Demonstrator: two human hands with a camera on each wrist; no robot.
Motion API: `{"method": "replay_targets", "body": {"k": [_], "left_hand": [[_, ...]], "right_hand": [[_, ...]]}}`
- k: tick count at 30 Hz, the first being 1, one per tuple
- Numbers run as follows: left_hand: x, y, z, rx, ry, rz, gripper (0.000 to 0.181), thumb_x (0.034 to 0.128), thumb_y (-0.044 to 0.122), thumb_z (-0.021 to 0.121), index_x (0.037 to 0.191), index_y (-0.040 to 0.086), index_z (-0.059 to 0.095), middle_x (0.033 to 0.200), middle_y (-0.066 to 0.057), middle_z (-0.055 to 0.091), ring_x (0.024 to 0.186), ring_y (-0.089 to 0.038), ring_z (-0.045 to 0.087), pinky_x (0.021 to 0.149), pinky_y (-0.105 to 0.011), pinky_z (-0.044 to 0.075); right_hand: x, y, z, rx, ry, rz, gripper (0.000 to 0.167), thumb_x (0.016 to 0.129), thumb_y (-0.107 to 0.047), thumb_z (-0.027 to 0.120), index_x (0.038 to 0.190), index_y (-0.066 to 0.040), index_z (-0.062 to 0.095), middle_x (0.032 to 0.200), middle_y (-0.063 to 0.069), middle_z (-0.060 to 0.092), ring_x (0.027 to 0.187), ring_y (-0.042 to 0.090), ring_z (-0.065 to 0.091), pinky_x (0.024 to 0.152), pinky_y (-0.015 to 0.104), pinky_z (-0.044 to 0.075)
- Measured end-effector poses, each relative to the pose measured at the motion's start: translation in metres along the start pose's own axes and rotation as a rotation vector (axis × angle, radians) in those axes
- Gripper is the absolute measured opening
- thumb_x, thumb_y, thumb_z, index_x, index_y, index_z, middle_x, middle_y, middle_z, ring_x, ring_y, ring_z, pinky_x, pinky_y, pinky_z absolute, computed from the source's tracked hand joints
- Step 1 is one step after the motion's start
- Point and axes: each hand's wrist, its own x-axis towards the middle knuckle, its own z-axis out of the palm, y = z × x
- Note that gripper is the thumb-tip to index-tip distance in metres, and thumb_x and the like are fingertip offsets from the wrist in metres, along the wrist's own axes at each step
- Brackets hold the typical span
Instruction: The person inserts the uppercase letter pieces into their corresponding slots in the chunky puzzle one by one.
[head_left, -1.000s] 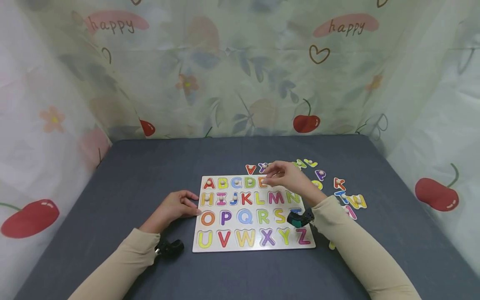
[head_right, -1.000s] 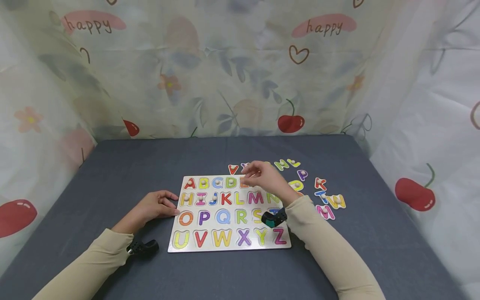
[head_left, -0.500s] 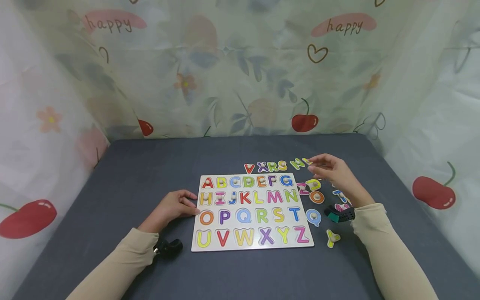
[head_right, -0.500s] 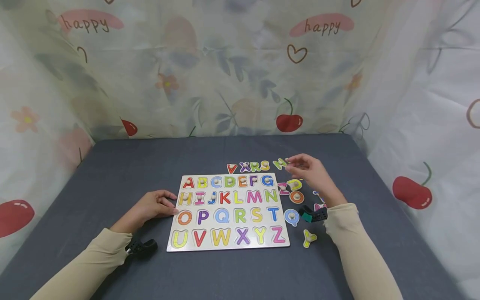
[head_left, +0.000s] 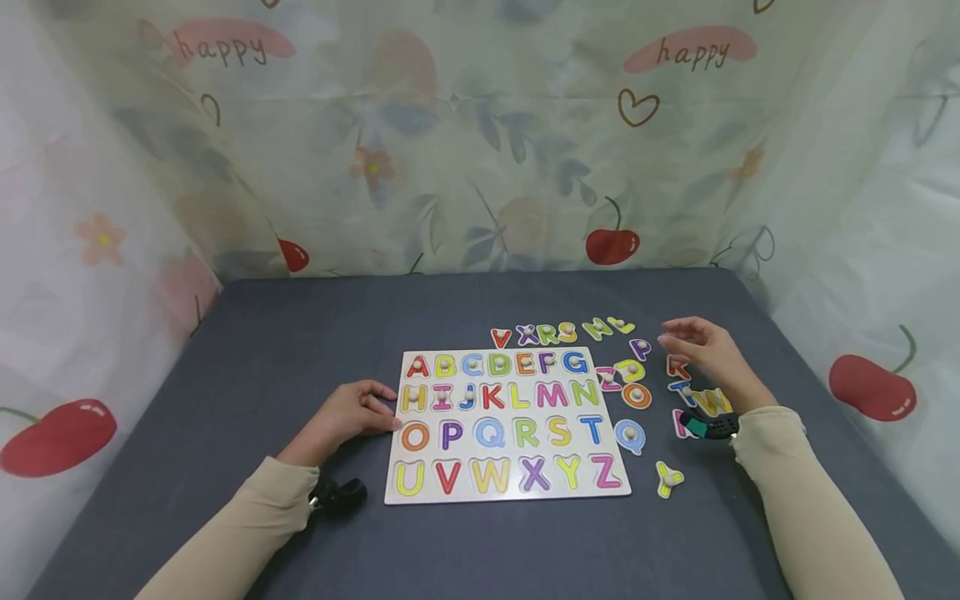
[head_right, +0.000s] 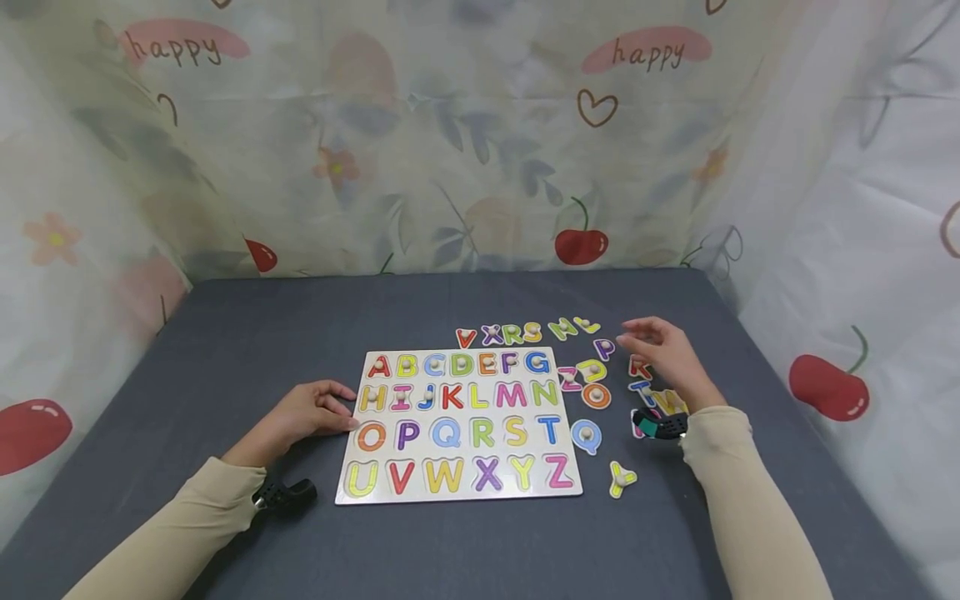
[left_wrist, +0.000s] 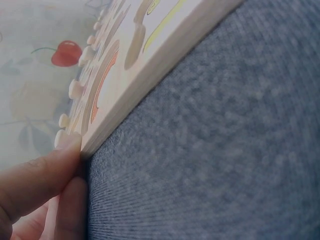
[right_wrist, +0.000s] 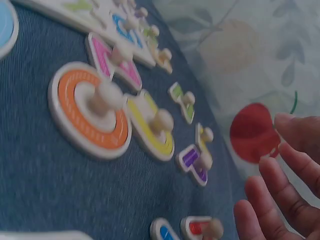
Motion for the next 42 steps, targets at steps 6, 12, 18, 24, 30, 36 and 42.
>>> {"method": "replay_targets", "body": {"k": [6, 12, 18, 24, 30, 36, 42], "left_hand": [[0.0, 0.0, 0.001, -0.001, 0.001, 0.008, 0.049, 0.0727, 0.005, 0.084, 0.114, -0.004, 0.058, 0.073, -0.003, 0.066, 0.067, -0.01, 0.063, 0.063, -0.025, 0.052], [0.0, 0.0, 0.0, 0.0, -0.002, 0.009, 0.049, 0.073, 0.004, 0.083, 0.114, -0.004, 0.058, 0.073, -0.002, 0.066, 0.067, -0.01, 0.063, 0.063, -0.024, 0.051], [0.0, 0.0, 0.001, -0.002, 0.0, 0.009, 0.048, 0.0731, 0.004, 0.083, 0.114, -0.004, 0.058, 0.073, -0.003, 0.066, 0.067, -0.01, 0.063, 0.063, -0.025, 0.052], [-0.002, 0.001, 0.001, -0.006, 0.0, 0.006, 0.048, 0.0734, 0.003, 0.083, 0.114, -0.004, 0.058, 0.073, -0.003, 0.066, 0.067, -0.01, 0.063, 0.063, -0.025, 0.052], [-0.001, 0.0, 0.002, -0.004, 0.006, 0.013, 0.048, 0.073, 0.003, 0.083, 0.113, -0.005, 0.058, 0.072, -0.003, 0.066, 0.067, -0.011, 0.063, 0.063, -0.025, 0.052], [0.0, -0.001, 0.002, -0.01, 0.0, 0.015, 0.048, 0.073, 0.003, 0.083, 0.114, -0.005, 0.058, 0.072, -0.003, 0.066, 0.067, -0.011, 0.063, 0.063, -0.025, 0.052], [0.0, -0.001, 0.002, -0.015, 0.005, 0.0, 0.048, 0.0731, 0.003, 0.083, 0.114, -0.004, 0.058, 0.073, -0.003, 0.065, 0.067, -0.011, 0.063, 0.063, -0.025, 0.052]], "right_hand": [[0.003, 0.015, -0.007, -0.069, -0.017, 0.028, 0.058, 0.095, -0.038, 0.06, 0.134, 0.003, 0.047, 0.129, 0.024, 0.052, 0.088, 0.005, 0.062, 0.077, 0.024, 0.053], [0.005, 0.025, -0.012, -0.112, -0.051, 0.067, 0.06, 0.093, -0.039, 0.063, 0.133, 0.004, 0.048, 0.128, 0.027, 0.054, 0.086, 0.001, 0.058, 0.073, 0.021, 0.051], [0.005, 0.032, -0.015, -0.136, -0.097, 0.074, 0.057, 0.092, -0.034, 0.066, 0.13, 0.006, 0.051, 0.114, 0.019, 0.064, 0.083, 0.002, 0.06, 0.073, 0.022, 0.05], [0.007, 0.037, -0.016, -0.129, -0.142, 0.093, 0.053, 0.091, -0.028, 0.068, 0.128, 0.006, 0.053, 0.1, 0.005, 0.066, 0.081, 0.004, 0.061, 0.073, 0.022, 0.049], [0.009, 0.037, -0.014, -0.164, -0.154, 0.083, 0.045, 0.091, -0.028, 0.068, 0.12, 0.005, 0.059, 0.097, 0.007, 0.068, 0.079, 0.009, 0.063, 0.072, 0.025, 0.05], [0.008, 0.033, -0.011, -0.213, -0.139, 0.09, 0.038, 0.092, -0.029, 0.066, 0.113, 0.003, 0.063, 0.092, 0.005, 0.069, 0.078, 0.012, 0.06, 0.07, 0.028, 0.047], [0.008, 0.03, -0.009, -0.228, -0.083, 0.081, 0.039, 0.093, -0.03, 0.066, 0.113, 0.003, 0.063, 0.09, 0.005, 0.068, 0.075, 0.013, 0.057, 0.066, 0.029, 0.047]]}}
